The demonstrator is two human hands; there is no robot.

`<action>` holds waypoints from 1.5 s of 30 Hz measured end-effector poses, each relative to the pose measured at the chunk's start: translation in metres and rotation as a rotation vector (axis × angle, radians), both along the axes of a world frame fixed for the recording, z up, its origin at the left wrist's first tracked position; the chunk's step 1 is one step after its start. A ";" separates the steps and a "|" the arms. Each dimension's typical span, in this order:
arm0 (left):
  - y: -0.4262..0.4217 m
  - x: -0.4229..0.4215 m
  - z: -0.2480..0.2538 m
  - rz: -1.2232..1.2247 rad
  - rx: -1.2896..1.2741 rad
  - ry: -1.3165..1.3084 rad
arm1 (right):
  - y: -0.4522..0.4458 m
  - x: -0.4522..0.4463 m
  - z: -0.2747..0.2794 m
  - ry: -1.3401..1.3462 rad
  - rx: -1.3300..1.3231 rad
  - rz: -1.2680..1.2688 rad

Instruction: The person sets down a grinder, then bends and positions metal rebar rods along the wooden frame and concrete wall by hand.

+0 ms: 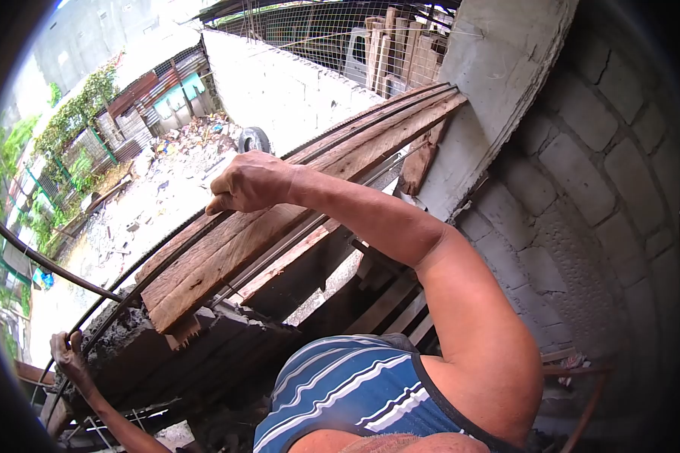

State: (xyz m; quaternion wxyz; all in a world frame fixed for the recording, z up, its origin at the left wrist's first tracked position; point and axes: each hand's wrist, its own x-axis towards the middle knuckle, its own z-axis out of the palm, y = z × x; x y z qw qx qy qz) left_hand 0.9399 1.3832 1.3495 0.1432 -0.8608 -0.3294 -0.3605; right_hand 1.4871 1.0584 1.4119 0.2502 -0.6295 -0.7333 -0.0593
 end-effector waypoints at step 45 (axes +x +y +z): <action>-0.072 0.038 0.044 -0.063 0.195 -0.203 | 0.006 -0.010 -0.010 0.054 0.070 0.000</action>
